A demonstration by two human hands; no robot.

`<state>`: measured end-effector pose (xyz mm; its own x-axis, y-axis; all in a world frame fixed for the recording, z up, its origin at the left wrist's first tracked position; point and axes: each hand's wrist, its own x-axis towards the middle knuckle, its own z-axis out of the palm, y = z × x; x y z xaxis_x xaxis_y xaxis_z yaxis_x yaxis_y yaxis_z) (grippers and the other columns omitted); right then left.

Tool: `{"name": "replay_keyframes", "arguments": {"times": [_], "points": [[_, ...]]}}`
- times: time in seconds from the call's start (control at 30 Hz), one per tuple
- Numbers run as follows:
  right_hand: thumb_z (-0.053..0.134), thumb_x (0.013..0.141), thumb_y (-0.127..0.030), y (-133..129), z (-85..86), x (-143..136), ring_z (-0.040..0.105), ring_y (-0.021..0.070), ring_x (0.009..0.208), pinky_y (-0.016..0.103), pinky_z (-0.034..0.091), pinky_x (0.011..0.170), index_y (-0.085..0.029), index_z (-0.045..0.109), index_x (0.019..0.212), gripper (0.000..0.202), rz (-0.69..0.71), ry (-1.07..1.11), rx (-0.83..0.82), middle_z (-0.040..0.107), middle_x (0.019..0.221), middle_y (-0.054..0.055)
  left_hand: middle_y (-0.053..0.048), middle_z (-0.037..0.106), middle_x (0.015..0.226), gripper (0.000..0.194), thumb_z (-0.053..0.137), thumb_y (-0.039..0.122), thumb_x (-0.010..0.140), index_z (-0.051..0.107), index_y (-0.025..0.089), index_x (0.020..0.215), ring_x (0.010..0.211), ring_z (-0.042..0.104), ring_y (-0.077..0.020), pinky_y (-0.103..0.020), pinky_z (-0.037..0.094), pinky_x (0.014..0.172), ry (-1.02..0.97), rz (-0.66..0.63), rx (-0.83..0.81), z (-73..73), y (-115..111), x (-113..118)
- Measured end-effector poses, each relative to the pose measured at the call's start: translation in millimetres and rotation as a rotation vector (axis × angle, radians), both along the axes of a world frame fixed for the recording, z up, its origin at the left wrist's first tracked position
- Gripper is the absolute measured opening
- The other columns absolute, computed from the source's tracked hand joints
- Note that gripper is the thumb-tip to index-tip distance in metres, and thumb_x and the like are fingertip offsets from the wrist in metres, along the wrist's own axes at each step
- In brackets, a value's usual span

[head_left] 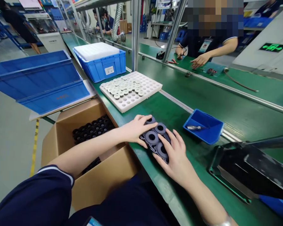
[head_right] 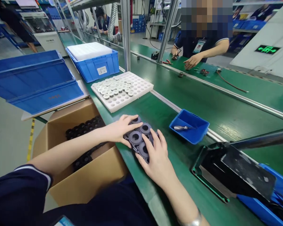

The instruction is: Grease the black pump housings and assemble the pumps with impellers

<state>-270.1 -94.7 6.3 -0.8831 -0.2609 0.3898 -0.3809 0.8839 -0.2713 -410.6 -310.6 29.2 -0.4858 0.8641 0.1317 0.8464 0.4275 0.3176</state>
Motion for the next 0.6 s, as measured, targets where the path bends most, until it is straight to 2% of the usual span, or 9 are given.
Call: {"name": "replay_keyframes", "arguments": {"times": [0.1, 0.2, 0.3, 0.37, 0.43, 0.47, 0.5, 0.53, 0.6], "points": [[0.058, 0.092, -0.051, 9.5, 5.4, 19.8, 0.021, 0.0429, 0.151, 0.068, 0.037, 0.112, -0.02, 0.041, 0.149, 0.067, -0.042, 0.004, 0.045, 0.029, 0.16, 0.017, -0.027, 0.024, 0.16, 0.108, 0.082, 0.061, 0.065, 0.035, 0.022, 0.154, 0.141, 0.028, -0.0506, -0.066, 0.033, 0.11, 0.024, 0.019, 0.03, -6.0, 16.4, 23.7], [0.06, 0.089, -0.051, 9.7, 17.2, 37.7, 0.027, 0.0469, 0.148, 0.072, 0.035, 0.109, -0.022, 0.039, 0.151, 0.071, -0.13, 0.082, 0.049, 0.032, 0.16, 0.017, -0.025, 0.021, 0.163, 0.109, 0.078, 0.066, 0.067, 0.031, 0.024, 0.155, 0.148, 0.018, -0.0504, -0.07, 0.028, 0.112, 0.035, 0.036, 0.072, 1.5, 16.7, 37.5], [0.067, 0.085, -0.034, 1.8, 23.6, 58.3, 0.041, 0.0414, 0.141, 0.064, 0.033, 0.115, -0.028, 0.044, 0.149, 0.068, -0.128, 0.286, 0.007, 0.044, 0.154, 0.011, -0.02, 0.021, 0.164, 0.098, 0.072, 0.067, 0.074, 0.034, 0.025, 0.154, 0.152, 0.015, -0.0429, -0.064, 0.023, 0.119, 0.073, 0.055, 0.207, 15.0, -11.3, 35.7], [0.069, 0.083, -0.026, -7.8, 17.9, 69.2, 0.051, 0.0323, 0.134, 0.051, 0.038, 0.118, -0.03, 0.056, 0.14, 0.058, 0.071, 0.356, 0.039, 0.057, 0.143, 0.005, -0.016, 0.029, 0.161, 0.08, 0.068, 0.06, 0.082, 0.04, 0.027, 0.15, 0.15, 0.025, -0.0371, -0.056, 0.027, 0.121, 0.115, 0.232, 0.377, 15.0, -45.8, 24.1], [0.065, 0.086, -0.023, -20.9, 3.9, 73.7, 0.058, 0.0236, 0.127, 0.039, 0.043, 0.116, -0.028, 0.066, 0.127, 0.041, 0.359, 0.33, 0.111, 0.067, 0.131, 0.002, -0.012, 0.038, 0.156, 0.061, 0.062, 0.05, 0.092, 0.043, 0.028, 0.145, 0.145, 0.037, -0.0315, -0.049, 0.04, 0.115, 0.108, 0.613, 0.583, 0.4, -87.1, 6.6], [0.062, 0.089, -0.022, -28.4, -4.8, 73.3, 0.06, 0.0209, 0.125, 0.035, 0.046, 0.114, -0.026, 0.069, 0.122, 0.034, 0.452, 0.28, 0.132, 0.069, 0.128, 0.001, -0.012, 0.042, 0.152, 0.057, 0.056, 0.046, 0.096, 0.038, 0.027, 0.146, 0.14, 0.044, -0.0277, -0.044, 0.046, 0.11, 0.081, 0.818, 0.661, -12.6, -107.9, -2.5], [0.058, 0.091, -0.021, -36.0, -13.8, 71.3, 0.061, 0.0194, 0.124, 0.033, 0.048, 0.112, -0.024, 0.069, 0.12, 0.031, 0.489, 0.219, 0.135, 0.069, 0.128, 0.001, -0.01, 0.043, 0.15, 0.053, 0.047, 0.043, 0.1, 0.031, 0.028, 0.148, 0.137, 0.048, -0.0225, -0.039, 0.048, 0.108, 0.024, 1.021, 0.646, -28.9, -127.5, -10.5], [0.055, 0.093, -0.02, -43.2, -22.2, 68.1, 0.06, 0.019, 0.125, 0.033, 0.049, 0.111, -0.021, 0.069, 0.12, 0.031, 0.479, 0.155, 0.124, 0.069, 0.13, 0.002, -0.013, 0.044, 0.149, 0.049, 0.035, 0.038, 0.104, 0.025, 0.024, 0.15, 0.135, 0.049, -0.0216, -0.039, 0.049, 0.107, -0.02, 1.117, 0.596, -47.9, -144.9, -16.4], [0.052, 0.094, -0.018, -54.7, -35.0, 60.1, 0.057, 0.0202, 0.13, 0.038, 0.047, 0.115, -0.018, 0.068, 0.122, 0.032, 0.402, 0.031, 0.087, 0.065, 0.136, 0.005, -0.018, 0.052, 0.137, 0.044, 0.033, 0.03, 0.105, 0.033, 0.015, 0.146, 0.124, 0.057, -0.0238, -0.044, 0.052, 0.101, -0.12, 1.201, 0.469, -90.6, -170.5, -19.5]]}}
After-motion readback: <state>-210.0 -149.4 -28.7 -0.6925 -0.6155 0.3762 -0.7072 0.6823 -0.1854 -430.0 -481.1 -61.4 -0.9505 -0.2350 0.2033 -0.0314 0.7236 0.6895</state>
